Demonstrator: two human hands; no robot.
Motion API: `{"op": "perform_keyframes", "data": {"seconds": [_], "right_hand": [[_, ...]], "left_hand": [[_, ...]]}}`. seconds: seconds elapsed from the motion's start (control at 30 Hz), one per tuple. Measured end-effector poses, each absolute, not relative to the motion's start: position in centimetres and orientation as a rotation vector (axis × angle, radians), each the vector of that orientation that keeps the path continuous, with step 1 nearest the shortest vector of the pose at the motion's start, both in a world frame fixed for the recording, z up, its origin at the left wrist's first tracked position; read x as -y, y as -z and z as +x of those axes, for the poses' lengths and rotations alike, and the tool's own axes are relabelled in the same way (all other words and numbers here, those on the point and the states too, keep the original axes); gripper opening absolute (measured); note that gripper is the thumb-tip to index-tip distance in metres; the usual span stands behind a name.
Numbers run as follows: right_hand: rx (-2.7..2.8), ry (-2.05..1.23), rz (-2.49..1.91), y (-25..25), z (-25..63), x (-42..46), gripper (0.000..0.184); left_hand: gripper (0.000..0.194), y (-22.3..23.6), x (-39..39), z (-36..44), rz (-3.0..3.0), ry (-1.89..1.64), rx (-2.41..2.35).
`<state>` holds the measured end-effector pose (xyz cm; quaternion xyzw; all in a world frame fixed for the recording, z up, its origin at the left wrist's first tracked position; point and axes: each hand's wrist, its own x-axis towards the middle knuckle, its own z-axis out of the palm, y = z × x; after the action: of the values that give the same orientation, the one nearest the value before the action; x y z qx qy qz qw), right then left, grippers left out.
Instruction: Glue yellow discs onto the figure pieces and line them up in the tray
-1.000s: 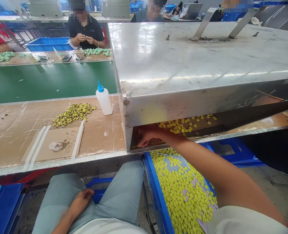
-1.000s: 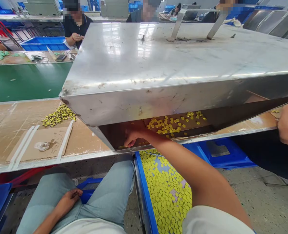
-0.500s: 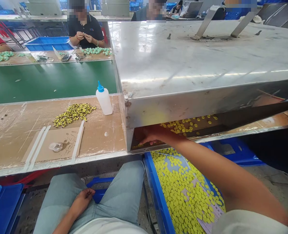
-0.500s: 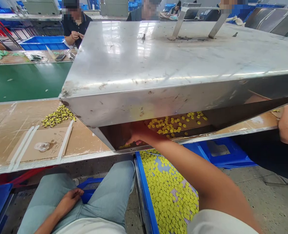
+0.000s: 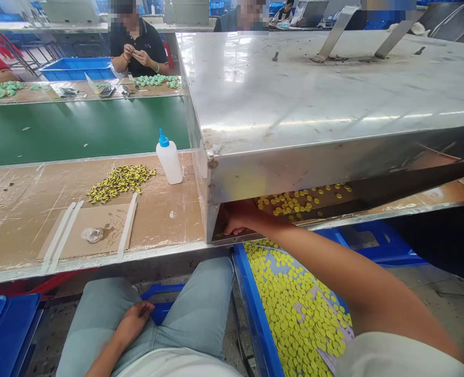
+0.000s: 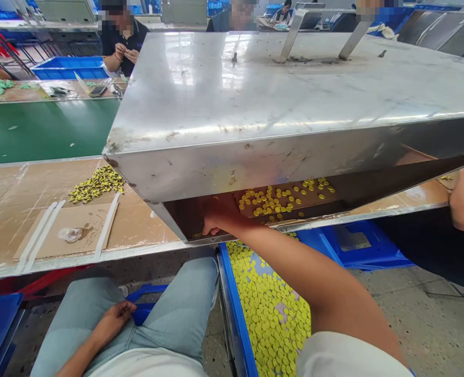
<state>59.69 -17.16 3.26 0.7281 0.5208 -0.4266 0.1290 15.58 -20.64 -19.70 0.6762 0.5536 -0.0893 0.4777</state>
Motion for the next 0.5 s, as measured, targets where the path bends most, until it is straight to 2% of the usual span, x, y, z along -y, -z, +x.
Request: {"op": "perform_keyframes", "data": {"seconds": [0.23,0.5], "right_hand": [[-1.532,1.388,1.982,-3.97,59.49,16.85,0.011],[-1.638,1.426,1.940,-3.87,59.81,16.69,0.010]], "left_hand": [[0.017,19.74,20.63,15.55,1.653,0.220,-1.354],[0.018,20.07,20.60,15.33,1.654,0.224,-1.357]]}}
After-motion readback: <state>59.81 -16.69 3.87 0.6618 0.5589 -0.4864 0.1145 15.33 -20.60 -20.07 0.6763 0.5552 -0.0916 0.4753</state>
